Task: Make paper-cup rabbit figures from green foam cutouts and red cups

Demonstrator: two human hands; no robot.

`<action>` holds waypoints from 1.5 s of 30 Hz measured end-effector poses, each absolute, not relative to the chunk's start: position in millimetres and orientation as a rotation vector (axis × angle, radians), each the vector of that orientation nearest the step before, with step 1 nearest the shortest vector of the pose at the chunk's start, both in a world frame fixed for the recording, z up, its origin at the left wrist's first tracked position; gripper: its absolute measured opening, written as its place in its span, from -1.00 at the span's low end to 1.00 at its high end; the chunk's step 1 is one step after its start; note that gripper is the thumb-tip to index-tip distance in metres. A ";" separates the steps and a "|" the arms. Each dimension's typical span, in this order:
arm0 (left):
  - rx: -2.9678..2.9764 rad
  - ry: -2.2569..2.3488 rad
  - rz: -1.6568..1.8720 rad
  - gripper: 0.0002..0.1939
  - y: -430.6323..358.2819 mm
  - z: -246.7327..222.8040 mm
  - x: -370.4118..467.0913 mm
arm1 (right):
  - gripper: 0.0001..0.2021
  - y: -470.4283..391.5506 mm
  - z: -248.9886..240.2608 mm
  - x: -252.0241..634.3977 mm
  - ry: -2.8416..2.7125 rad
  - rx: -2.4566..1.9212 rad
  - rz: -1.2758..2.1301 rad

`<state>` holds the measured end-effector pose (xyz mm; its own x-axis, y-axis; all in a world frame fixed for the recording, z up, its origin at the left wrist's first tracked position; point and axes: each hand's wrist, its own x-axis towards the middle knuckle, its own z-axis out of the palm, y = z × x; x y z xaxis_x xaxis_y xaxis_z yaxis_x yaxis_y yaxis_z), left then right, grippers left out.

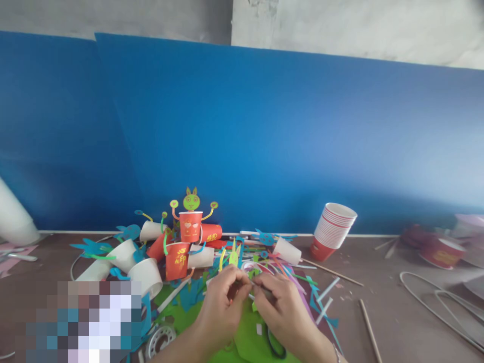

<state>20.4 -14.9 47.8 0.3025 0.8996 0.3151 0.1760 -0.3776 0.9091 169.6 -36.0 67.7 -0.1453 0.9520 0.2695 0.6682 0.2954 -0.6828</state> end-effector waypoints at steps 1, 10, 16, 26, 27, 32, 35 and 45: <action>1.773 0.951 1.138 -0.81 -15.6 48.3 19.7 | -0.80 -36.4 67.3 168.9 -1.831 -1.431 0.622; 1.720 0.769 1.336 -0.79 -19.0 47.8 16.0 | -0.73 -34.7 60.1 157.6 -1.145 -1.253 1.291; 0.900 0.687 1.064 -0.67 -4.8 50.9 18.0 | -0.77 -21.6 57.2 181.2 -1.699 -1.569 0.648; 0.647 0.630 0.944 -0.60 -1.8 42.9 23.8 | -0.85 -15.1 47.4 182.7 -1.790 -1.580 0.453; 0.650 0.650 0.934 -0.57 -2.4 42.4 24.8 | -0.82 -15.8 50.8 180.2 -1.720 -1.492 0.583; 0.706 0.741 0.884 -0.52 -4.6 44.0 28.8 | -0.80 -20.8 55.7 172.9 -1.647 -1.285 0.677; 0.736 0.790 0.906 -0.53 -5.7 43.2 31.4 | -0.86 -26.6 53.2 170.3 -1.799 -1.222 0.277; 0.748 0.802 0.974 -0.64 -16.5 48.4 32.1 | -0.88 -36.2 55.9 171.2 -1.969 -1.139 -0.206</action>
